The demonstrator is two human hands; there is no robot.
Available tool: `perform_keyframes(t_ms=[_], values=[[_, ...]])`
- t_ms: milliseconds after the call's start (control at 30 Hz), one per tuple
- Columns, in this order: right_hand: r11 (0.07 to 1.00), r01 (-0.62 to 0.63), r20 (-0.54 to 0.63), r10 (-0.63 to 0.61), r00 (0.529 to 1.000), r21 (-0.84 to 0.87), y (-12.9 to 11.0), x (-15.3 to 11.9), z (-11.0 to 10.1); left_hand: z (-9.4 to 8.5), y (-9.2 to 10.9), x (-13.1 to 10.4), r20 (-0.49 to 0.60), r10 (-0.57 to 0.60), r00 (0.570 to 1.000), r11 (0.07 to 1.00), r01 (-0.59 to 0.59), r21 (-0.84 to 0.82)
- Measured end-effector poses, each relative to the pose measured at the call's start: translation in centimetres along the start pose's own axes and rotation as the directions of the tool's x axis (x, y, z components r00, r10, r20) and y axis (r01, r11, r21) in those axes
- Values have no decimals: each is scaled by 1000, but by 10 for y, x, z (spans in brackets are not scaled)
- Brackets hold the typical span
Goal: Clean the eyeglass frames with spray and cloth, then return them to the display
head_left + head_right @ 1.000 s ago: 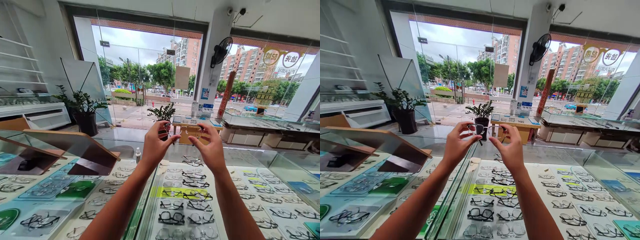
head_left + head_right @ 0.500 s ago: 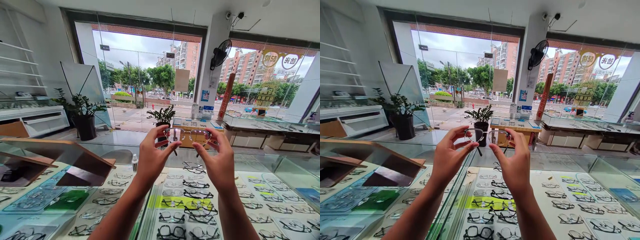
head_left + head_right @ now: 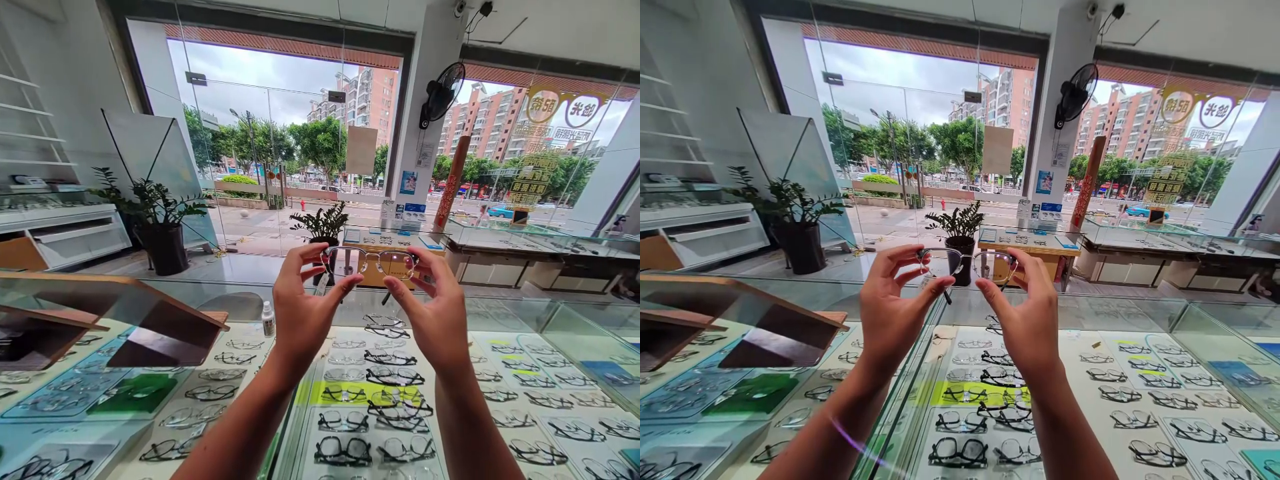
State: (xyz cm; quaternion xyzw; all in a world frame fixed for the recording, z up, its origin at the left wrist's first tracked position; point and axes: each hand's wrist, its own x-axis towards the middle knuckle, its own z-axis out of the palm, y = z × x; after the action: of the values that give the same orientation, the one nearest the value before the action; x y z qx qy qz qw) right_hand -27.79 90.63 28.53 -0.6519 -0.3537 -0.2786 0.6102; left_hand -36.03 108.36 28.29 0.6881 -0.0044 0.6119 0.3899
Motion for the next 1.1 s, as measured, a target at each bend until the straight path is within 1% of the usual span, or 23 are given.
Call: perform_keyframes(t_ms=[167,333,433,667,867,1100], values=[[997,-39,39,37,999,64,1,0,-1,0,0,-3,-43,64,997,998,-64,11],[994,-52,64,46,997,96,2,1,-1,2,2,-5,-63,66,996,995,-71,-74],[995,-47,52,43,998,86,0,1,-2,4,4,-6,-69,60,996,993,-66,-97],[1000,0,28,0,1000,22,-1,-1,-3,3,5,-8,-58,46,997,997,-49,-58],[1000,-3,41,2,999,26,-2,-1,-3,3,4,-8,-68,51,996,998,-53,-39],[1000,7,6,-7,1000,12,-4,-2,-5,4,6,-9,-56,36,998,997,-40,-65]])
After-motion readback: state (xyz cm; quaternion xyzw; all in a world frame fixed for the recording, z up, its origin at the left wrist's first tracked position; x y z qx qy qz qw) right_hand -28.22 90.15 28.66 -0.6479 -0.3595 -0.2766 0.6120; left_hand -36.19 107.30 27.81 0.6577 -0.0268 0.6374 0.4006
